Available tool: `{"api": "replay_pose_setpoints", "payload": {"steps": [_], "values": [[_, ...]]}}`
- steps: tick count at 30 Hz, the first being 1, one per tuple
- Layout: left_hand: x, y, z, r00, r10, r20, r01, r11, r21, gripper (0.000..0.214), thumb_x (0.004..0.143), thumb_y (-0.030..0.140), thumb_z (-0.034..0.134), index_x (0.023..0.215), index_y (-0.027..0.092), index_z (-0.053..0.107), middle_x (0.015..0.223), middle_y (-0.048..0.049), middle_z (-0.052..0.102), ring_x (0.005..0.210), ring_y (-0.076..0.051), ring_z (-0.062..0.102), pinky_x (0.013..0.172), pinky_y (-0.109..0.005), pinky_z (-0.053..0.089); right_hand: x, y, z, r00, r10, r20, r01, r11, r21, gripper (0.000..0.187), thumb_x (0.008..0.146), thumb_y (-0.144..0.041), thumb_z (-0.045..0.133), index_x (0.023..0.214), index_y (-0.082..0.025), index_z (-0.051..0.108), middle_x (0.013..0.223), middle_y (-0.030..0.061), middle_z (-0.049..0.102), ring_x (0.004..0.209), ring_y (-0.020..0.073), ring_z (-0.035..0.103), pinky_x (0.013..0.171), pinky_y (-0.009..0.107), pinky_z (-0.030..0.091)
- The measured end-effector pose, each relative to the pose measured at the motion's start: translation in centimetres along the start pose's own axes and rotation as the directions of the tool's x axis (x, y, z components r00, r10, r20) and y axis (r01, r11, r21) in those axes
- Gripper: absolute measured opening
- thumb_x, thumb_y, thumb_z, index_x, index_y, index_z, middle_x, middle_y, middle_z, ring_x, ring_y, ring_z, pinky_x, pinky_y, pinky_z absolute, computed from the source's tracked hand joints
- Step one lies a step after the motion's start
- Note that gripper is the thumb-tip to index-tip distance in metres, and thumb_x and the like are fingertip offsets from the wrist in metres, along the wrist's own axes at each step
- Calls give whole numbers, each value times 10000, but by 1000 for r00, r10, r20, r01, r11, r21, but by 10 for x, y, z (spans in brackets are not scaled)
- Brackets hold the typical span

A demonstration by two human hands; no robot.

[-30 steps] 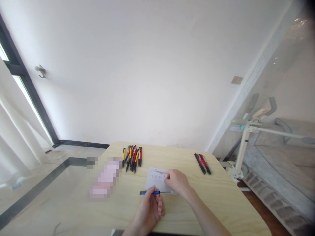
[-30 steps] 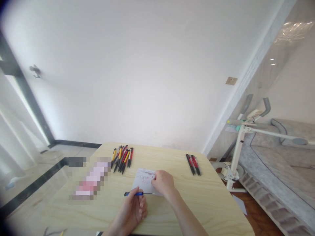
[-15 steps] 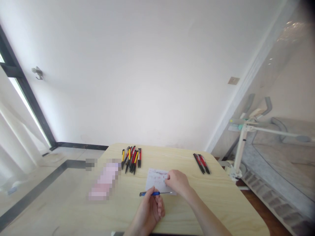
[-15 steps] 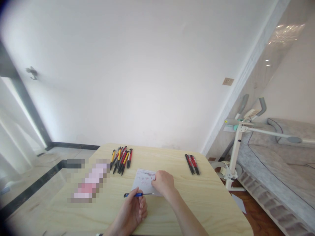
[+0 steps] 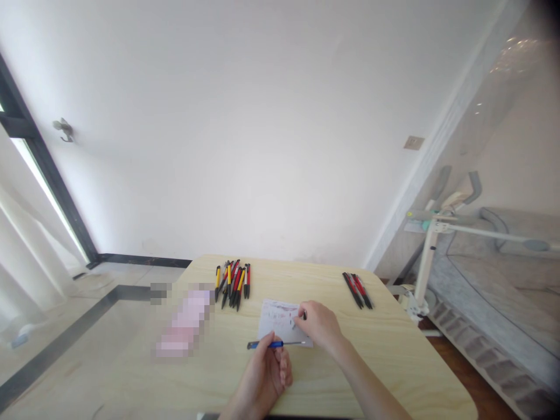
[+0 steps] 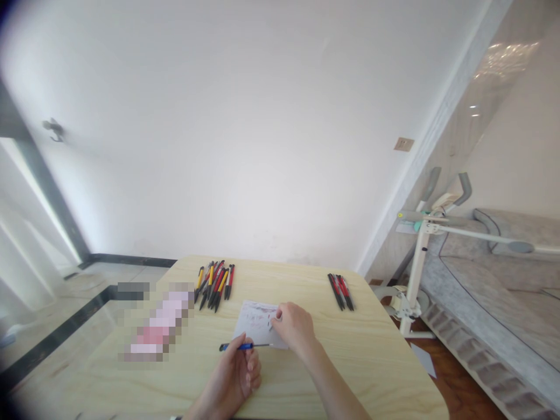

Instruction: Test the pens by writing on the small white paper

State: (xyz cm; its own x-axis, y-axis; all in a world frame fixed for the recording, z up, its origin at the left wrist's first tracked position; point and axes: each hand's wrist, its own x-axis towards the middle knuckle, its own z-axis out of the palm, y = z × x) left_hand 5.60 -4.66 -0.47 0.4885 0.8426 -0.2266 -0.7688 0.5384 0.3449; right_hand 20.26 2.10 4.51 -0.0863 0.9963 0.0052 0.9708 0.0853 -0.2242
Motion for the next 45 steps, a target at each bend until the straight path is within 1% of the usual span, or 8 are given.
{"api": "replay_pose_setpoints", "payload": {"steps": [4, 8, 15, 19, 25, 30, 36, 45], "values": [[0, 0, 1, 1000, 1, 0, -1, 1000, 7, 286, 782, 415, 538, 639, 177, 470, 438, 55, 485, 349, -66, 400, 411, -209, 200, -4, 0, 10, 1000, -15, -12, 15, 999, 29, 222, 686, -428, 578, 778, -237, 646, 832, 21, 668, 807, 182, 596, 656, 251, 346], [0, 0, 0, 1000, 4, -8, -4, 1000, 2, 281, 784, 412, 535, 642, 179, 468, 437, 57, 483, 342, -64, 394, 411, -207, 199, -3, 2, 15, 999, -39, -17, 40, 998, 52, 203, 660, -400, 608, 790, -248, 642, 838, 9, 664, 814, 181, 588, 664, 250, 339], [0, -1, 0, 1000, 12, 10, -12, 1000, 10, 274, 796, 414, 518, 656, 182, 473, 442, 53, 489, 350, -67, 402, 415, -207, 203, -5, 7, 6, 996, -89, 10, 88, 993, 83, 115, 696, -326, 599, 773, -250, 637, 842, -22, 655, 811, 146, 573, 660, 220, 324], [-1, 0, 1, 1000, 7, -2, -7, 1000, 20, 290, 785, 429, 527, 648, 181, 467, 441, 54, 486, 348, -62, 393, 416, -207, 204, -7, 9, -2, 998, -67, 11, 66, 995, 75, 123, 723, -296, 576, 816, -253, 643, 834, -18, 654, 781, 140, 568, 619, 217, 314], [-1, 0, 2, 1000, 0, -19, 0, 1000, 9, 277, 788, 414, 526, 645, 184, 470, 431, 53, 482, 341, -63, 388, 409, -206, 193, -7, 18, -4, 994, -109, 26, 105, 988, 116, 190, 745, -223, 519, 880, -252, 650, 850, -6, 656, 770, 137, 563, 625, 201, 329], [0, 0, 1, 1000, 1, -21, -1, 1000, 5, 288, 814, 401, 490, 630, 180, 479, 422, 44, 485, 333, -65, 385, 403, -207, 189, -6, 27, 2, 993, -120, -15, 121, 977, 176, 293, 730, -123, 459, 913, -250, 649, 850, -8, 649, 751, 128, 560, 652, 192, 345], [2, -2, 0, 999, 19, -27, -19, 1000, -6, 252, 820, 387, 489, 664, 190, 501, 430, 49, 484, 337, -68, 390, 404, -206, 189, -13, 23, 6, 978, -201, -50, 207, 950, 232, 199, 754, -200, 503, 875, -246, 655, 827, -3, 632, 762, 138, 555, 665, 194, 359], [3, -1, 0, 999, 9, -41, -9, 1000, -9, 263, 820, 391, 481, 654, 188, 502, 419, 47, 475, 329, -70, 383, 403, -208, 190, -14, 18, 14, 976, -212, -46, 217, 938, 269, 183, 732, -281, 586, 899, -245, 654, 887, 5, 628, 807, 156, 560, 707, 215, 366]]}}
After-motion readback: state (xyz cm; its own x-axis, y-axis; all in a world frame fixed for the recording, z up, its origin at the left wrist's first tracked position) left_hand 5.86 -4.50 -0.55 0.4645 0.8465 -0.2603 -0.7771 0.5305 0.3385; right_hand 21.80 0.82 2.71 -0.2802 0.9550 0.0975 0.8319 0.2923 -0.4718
